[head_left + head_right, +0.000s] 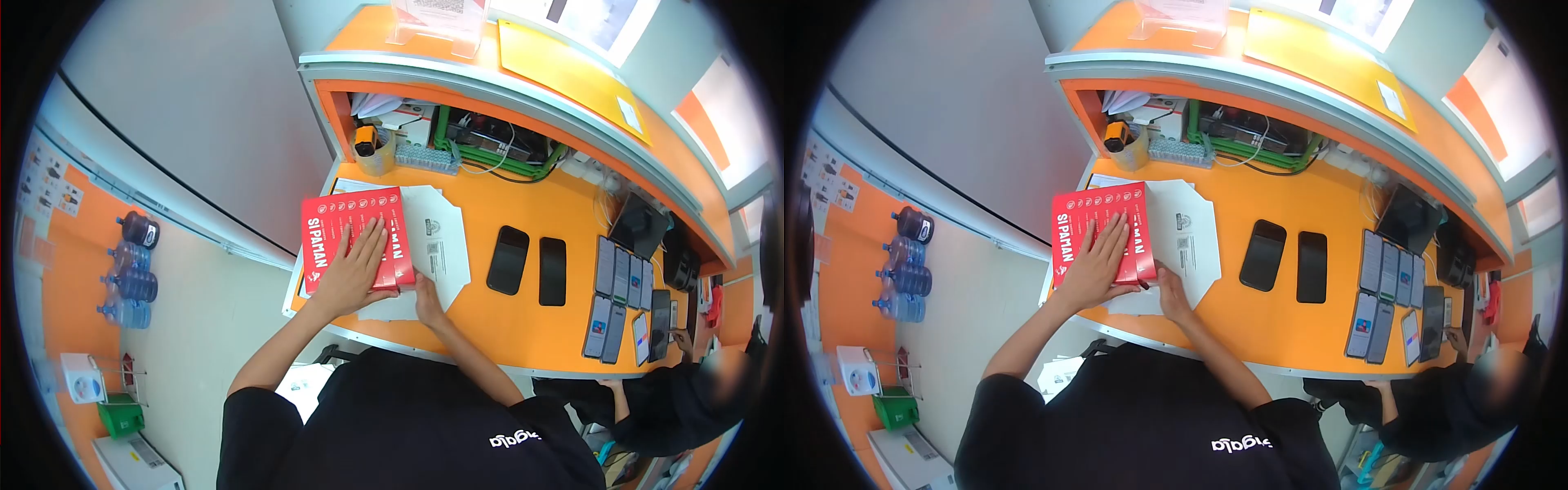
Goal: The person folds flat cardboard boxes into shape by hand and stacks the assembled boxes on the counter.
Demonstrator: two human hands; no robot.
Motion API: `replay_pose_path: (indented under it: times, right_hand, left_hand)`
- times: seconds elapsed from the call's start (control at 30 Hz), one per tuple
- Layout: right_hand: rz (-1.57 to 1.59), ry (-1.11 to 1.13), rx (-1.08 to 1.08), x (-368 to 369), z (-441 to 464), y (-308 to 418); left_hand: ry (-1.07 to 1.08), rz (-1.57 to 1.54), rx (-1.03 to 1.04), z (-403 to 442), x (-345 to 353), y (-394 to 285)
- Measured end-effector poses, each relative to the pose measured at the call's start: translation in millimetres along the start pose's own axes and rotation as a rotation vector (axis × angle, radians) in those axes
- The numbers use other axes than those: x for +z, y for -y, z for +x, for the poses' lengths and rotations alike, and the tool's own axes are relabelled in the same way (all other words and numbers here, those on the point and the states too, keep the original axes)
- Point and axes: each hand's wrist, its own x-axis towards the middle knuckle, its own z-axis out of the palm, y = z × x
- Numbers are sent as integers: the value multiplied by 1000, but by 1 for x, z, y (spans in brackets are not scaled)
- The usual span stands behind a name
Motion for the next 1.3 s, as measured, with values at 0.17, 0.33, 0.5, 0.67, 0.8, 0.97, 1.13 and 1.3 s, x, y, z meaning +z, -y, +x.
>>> replay_pose_path:
  times: [0.17, 0.33, 0.5, 0.67, 0.8, 0.97, 1.13, 1.3]
  right_hand:
    - [-9, -201, 172, 18, -12, -20]
    - [22, -263, 202, 29, -13, -11]
    - [-63, -219, 198, 32, -17, -25]
    - [-16, -5, 157, 16, -7, -29]
    - [3, 27, 53, -9, -8, -9]
    - [-173, -508, -100, -91, -61, 24]
    - [-777, -695, -149, -180, -137, 53]
    - [-1072, -421, -184, -220, -189, 0]
  left_hand:
    - [19, 48, -1, 2, 6, -3]
    - [-4, 26, -9, 4, 9, -4]
    - [-31, 40, -3, 1, 16, -3]
    - [-46, -47, 5, 2, 13, -1]
    - [-90, -121, 57, 3, 5, 5]
    - [-356, -363, 72, -8, -7, -7]
    - [-606, -650, 72, -8, 12, -90]
    - [-583, -785, 219, 11, 43, -225]
